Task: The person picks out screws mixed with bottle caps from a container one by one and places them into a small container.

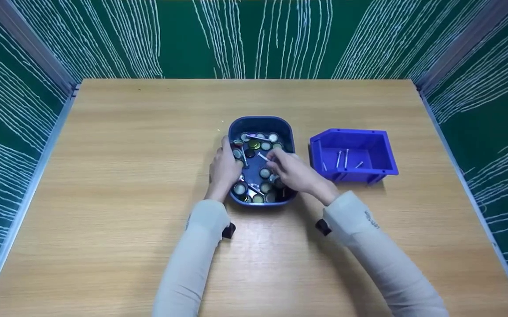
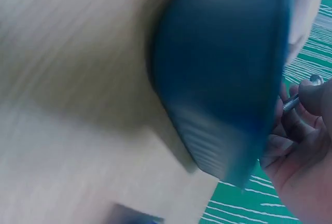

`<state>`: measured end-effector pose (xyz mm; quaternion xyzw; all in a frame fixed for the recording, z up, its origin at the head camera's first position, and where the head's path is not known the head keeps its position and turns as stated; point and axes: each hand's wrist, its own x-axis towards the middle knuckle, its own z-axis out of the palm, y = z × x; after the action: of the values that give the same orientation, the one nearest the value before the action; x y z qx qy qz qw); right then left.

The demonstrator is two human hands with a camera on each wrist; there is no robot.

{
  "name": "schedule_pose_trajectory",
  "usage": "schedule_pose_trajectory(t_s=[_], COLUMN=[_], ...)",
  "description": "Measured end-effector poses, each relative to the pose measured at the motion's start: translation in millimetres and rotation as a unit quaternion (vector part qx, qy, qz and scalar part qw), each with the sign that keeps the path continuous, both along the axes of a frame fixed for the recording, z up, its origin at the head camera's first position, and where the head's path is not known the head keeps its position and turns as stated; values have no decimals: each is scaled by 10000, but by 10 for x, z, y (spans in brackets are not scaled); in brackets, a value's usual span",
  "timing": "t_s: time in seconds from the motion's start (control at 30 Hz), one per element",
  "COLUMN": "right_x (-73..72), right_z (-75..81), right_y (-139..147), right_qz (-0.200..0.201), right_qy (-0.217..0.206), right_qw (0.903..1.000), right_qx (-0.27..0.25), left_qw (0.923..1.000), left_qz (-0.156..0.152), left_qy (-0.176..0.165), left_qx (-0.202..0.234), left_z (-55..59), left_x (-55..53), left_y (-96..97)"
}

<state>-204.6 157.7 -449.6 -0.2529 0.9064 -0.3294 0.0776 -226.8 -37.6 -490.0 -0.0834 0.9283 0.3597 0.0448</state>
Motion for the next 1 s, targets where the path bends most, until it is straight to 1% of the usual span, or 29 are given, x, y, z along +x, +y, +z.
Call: schedule_pose_trajectory(t_s=[0.1, 0.23, 0.4, 0.53, 0.63, 0.7, 0.9, 1.0], right_x=[-15, -43, -78, -92, -109, -122, -154, -163], right_z=[87, 181, 248, 279, 293, 305, 376, 422], right_y=[70, 188, 345, 468, 559, 622, 837, 959], right_qz=[-52, -210, -223, -184, -195, -251, -554, -693], right_qy=[101, 360, 712, 880, 855, 760, 372, 347], right_qw=[9999, 9991, 9968, 9945, 9939, 9940, 9932, 9912], right_qx=[-15, 104, 281, 538, 666, 741, 953, 1071], left_qw=[10000, 10000, 10000, 10000, 10000, 10000, 10000, 10000], left_qz=[-3, -16, -24, -34, -28, -27, -26, -5], left_qy=[27, 43, 43, 16, 17, 9, -44, -14], left_qx=[15, -7, 24, 29, 39, 48, 22, 30], left_z=[-1, -2, -7, -7, -5, -2, 6, 8], left_x=[-6, -10, -7, 0, 2, 0, -5, -5], left_y=[0, -1, -5, -6, -8, -8, -1, 1])
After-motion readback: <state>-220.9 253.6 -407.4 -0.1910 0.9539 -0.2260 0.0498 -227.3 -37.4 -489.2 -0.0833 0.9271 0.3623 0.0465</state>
